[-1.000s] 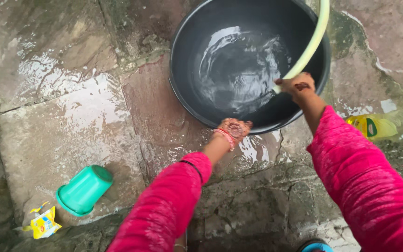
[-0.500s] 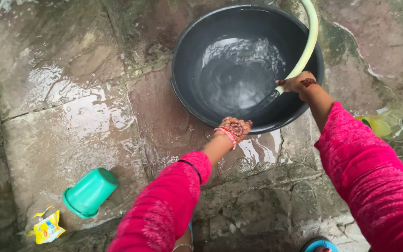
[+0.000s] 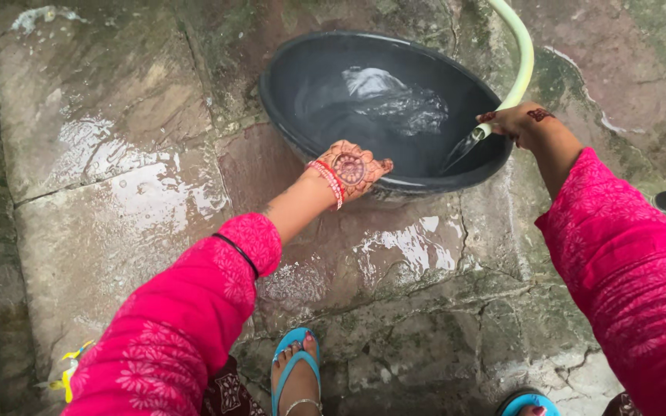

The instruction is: The person washes metal pots and bowls by hand using water and a plastic mug, then stacks them into a large plastic basin.

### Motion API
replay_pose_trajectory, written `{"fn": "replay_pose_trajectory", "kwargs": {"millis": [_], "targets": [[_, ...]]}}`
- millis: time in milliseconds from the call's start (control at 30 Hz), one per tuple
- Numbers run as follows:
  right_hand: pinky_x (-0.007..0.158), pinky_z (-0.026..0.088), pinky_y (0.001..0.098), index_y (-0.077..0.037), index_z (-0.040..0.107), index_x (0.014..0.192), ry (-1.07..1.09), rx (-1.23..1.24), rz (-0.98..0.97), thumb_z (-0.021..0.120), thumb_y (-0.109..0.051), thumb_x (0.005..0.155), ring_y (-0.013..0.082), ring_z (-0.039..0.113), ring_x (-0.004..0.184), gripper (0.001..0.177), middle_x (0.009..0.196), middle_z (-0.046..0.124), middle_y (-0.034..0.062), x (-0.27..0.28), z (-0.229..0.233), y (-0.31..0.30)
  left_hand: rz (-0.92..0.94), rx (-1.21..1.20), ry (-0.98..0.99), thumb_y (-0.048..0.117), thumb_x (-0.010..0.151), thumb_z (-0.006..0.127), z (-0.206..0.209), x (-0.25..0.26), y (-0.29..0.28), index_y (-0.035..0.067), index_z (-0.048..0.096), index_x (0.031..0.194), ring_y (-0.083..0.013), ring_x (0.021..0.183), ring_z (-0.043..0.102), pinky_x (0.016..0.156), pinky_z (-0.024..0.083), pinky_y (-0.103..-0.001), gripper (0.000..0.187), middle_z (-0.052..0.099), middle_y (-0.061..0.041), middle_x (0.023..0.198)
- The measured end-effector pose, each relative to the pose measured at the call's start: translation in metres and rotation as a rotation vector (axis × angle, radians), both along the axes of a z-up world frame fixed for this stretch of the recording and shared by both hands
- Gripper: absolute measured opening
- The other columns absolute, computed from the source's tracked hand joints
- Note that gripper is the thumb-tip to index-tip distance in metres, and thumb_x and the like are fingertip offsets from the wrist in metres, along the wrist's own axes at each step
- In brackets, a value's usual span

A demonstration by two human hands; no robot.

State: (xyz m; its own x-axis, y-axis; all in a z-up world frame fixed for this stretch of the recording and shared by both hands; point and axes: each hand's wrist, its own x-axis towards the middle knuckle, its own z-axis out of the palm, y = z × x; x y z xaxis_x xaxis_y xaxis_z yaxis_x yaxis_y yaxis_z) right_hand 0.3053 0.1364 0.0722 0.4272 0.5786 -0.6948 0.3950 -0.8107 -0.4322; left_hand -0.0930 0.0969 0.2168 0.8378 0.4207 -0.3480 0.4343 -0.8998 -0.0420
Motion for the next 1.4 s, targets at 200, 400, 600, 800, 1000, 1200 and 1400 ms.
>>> {"fn": "replay_pose_trajectory", "kwargs": {"millis": [200, 400, 600, 800, 1000, 1200, 1400], "targets": [[0.051, 0.033, 0.0341, -0.008, 0.065, 0.083, -0.029, 0.019, -0.020, 0.087, -0.047, 0.081, 0.0130, 0.041, 0.057, 0.045, 0.070, 0.055, 0.0001, 0.006, 0.017, 0.001, -0.015, -0.018, -0.106, 0.021, 0.100, 0.041, -0.023, -0.013, -0.016, 0.021, 0.054, 0.142, -0.0302, 0.099, 0.071, 0.085, 0.055, -0.044, 0.044, 0.072, -0.012, 0.108], [0.043, 0.027, 0.0336, -0.010, 0.063, 0.078, 0.014, 0.029, -0.007, 0.083, -0.047, 0.085, 0.0122, 0.033, 0.048, 0.043, 0.063, 0.049, -0.0015, 0.008, 0.004, 0.004, -0.055, -0.170, 0.063, 0.055, 0.096, 0.043, -0.003, -0.034, -0.053, 0.019, 0.053, 0.142, -0.0316, 0.098, 0.072, 0.082, 0.056, -0.046, 0.059, 0.074, -0.011, 0.101], [0.042, 0.025, 0.0324, -0.031, 0.072, 0.091, 0.139, 0.042, 0.013, 0.065, -0.038, 0.095, 0.0109, 0.030, 0.045, 0.011, 0.061, 0.046, -0.0037, 0.038, -0.009, 0.022, 0.177, -0.138, -0.106, 0.082, 0.090, 0.042, 0.030, -0.044, -0.027, 0.018, 0.061, 0.134, -0.0387, 0.092, 0.072, 0.079, 0.056, -0.051, 0.080, 0.073, -0.019, 0.095], [0.044, 0.024, 0.0263, -0.027, 0.073, 0.124, 0.212, 0.134, -0.197, 0.061, -0.040, 0.109, 0.0046, 0.032, 0.048, 0.023, 0.065, 0.050, -0.0083, 0.107, 0.040, 0.061, 0.353, -0.047, -0.600, 0.069, 0.089, 0.058, 0.045, -0.075, 0.048, 0.006, 0.071, 0.112, -0.0434, 0.081, 0.069, 0.072, 0.056, -0.050, 0.069, 0.070, -0.026, 0.087], [0.042, 0.023, 0.0283, -0.033, 0.072, 0.097, 0.288, 0.177, -0.141, 0.063, -0.037, 0.097, 0.0068, 0.030, 0.044, 0.010, 0.059, 0.049, -0.0092, 0.096, 0.039, 0.057, 0.792, 0.046, -1.211, 0.055, 0.104, 0.061, -0.010, -0.069, 0.151, 0.000, 0.057, 0.088, -0.0265, 0.070, 0.044, 0.070, 0.046, -0.046, 0.058, 0.055, -0.024, 0.081], [0.040, 0.021, 0.0288, -0.019, 0.060, 0.080, 0.267, 0.103, -0.226, 0.071, -0.050, 0.096, 0.0058, 0.032, 0.044, 0.037, 0.059, 0.048, -0.0089, 0.054, 0.050, 0.025, 1.609, -0.622, -2.069, 0.072, 0.092, 0.062, -0.049, -0.115, 0.171, 0.004, 0.054, 0.129, -0.0288, 0.125, 0.047, 0.109, 0.040, -0.048, 0.078, 0.051, -0.020, 0.144], [0.042, 0.018, 0.0272, -0.018, 0.059, 0.081, 0.279, 0.125, -0.289, 0.071, -0.051, 0.096, 0.0048, 0.027, 0.045, 0.038, 0.057, 0.045, -0.0092, 0.061, 0.078, 0.010, 0.307, -0.187, -2.306, 0.084, 0.086, 0.039, -0.076, -0.150, 0.202, 0.013, 0.037, 0.151, -0.0264, 0.147, 0.032, 0.123, 0.025, -0.047, 0.096, 0.030, -0.006, 0.157]]}}
